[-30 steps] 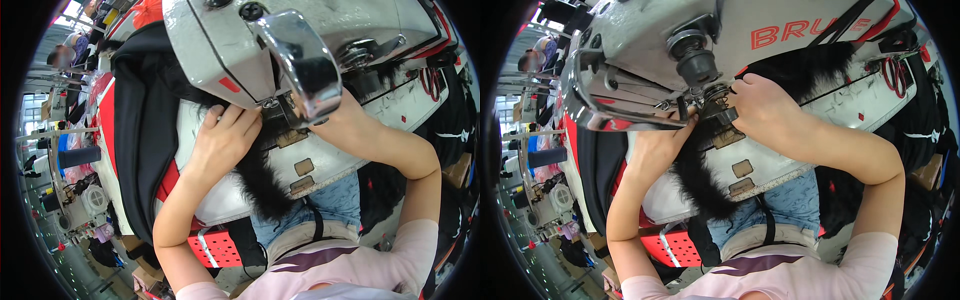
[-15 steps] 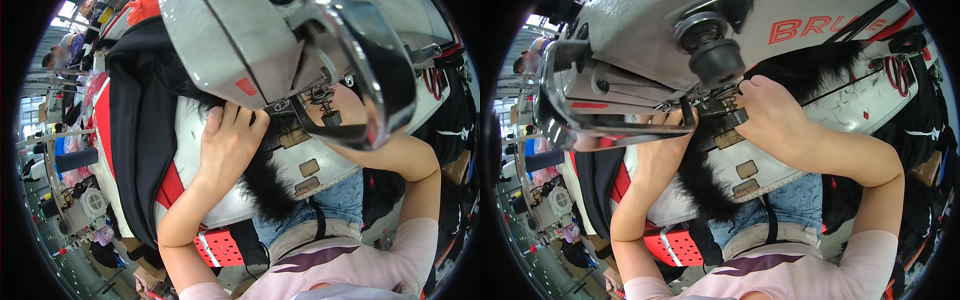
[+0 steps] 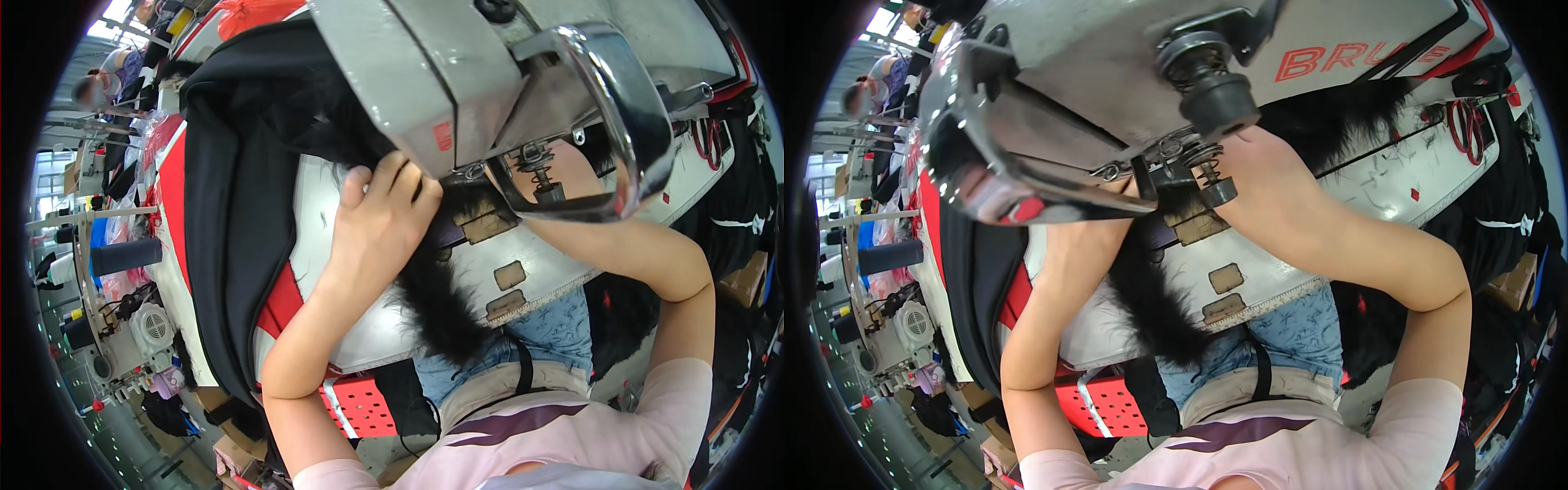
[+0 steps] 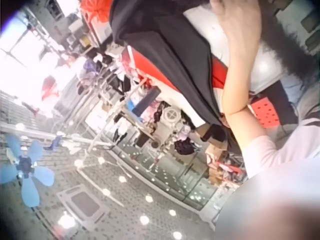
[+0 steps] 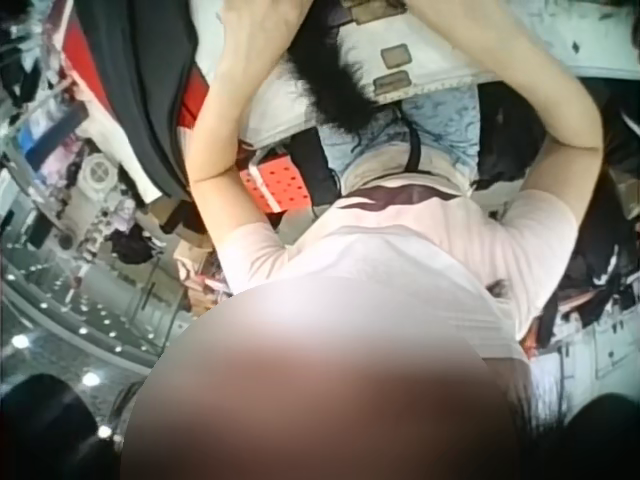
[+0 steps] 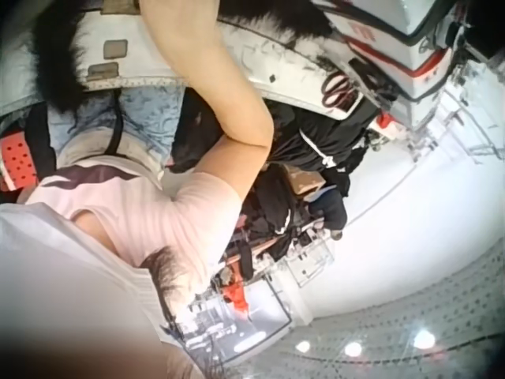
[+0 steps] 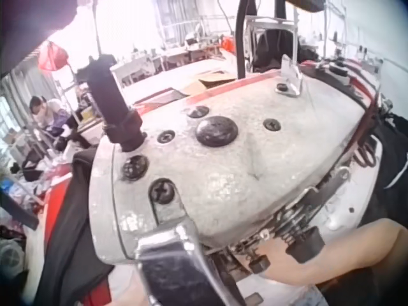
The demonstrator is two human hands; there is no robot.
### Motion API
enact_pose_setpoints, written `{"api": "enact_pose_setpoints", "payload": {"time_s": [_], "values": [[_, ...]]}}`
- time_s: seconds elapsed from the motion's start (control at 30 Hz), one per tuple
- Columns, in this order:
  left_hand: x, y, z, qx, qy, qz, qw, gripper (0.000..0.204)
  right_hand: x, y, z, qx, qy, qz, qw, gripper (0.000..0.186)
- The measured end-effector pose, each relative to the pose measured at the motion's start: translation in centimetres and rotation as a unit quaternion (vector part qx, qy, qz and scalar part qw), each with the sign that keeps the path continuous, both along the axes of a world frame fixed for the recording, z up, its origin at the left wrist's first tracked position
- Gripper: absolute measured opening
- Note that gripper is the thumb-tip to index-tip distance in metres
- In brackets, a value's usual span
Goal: Sewing a fur trim onto a black garment using a sewing machine.
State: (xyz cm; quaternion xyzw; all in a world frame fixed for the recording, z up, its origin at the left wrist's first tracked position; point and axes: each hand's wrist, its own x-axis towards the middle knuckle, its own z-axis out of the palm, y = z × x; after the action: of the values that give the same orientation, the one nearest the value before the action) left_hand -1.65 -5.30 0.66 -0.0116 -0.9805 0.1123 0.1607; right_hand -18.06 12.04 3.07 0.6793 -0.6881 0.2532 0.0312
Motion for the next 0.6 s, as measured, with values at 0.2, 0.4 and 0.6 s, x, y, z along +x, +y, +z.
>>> {"api": "enact_pose_setpoints", "payload": {"time_s": [0.2, 0.4, 0.6], "values": [[1.0, -2.8, 1.2, 0.119, -0.029, -0.015, 0.992, 0.035, -1.0, 0.3, -0.3, 0.025, 0.169, 0.052, 0.984, 0.014], [-1.2, -5.8, 2.9, -0.091, -0.007, -0.124, 0.988, 0.021, -0.1, -1.0, -0.5, -0.063, -0.126, -0.020, 0.990, 0.018], [1.2, -4.6, 4.4, -0.043, -0.052, -0.206, 0.976, 0.009, -3.1, -1.9, -3.1, 0.062, -0.114, 0.034, 0.991, 0.026]]}}
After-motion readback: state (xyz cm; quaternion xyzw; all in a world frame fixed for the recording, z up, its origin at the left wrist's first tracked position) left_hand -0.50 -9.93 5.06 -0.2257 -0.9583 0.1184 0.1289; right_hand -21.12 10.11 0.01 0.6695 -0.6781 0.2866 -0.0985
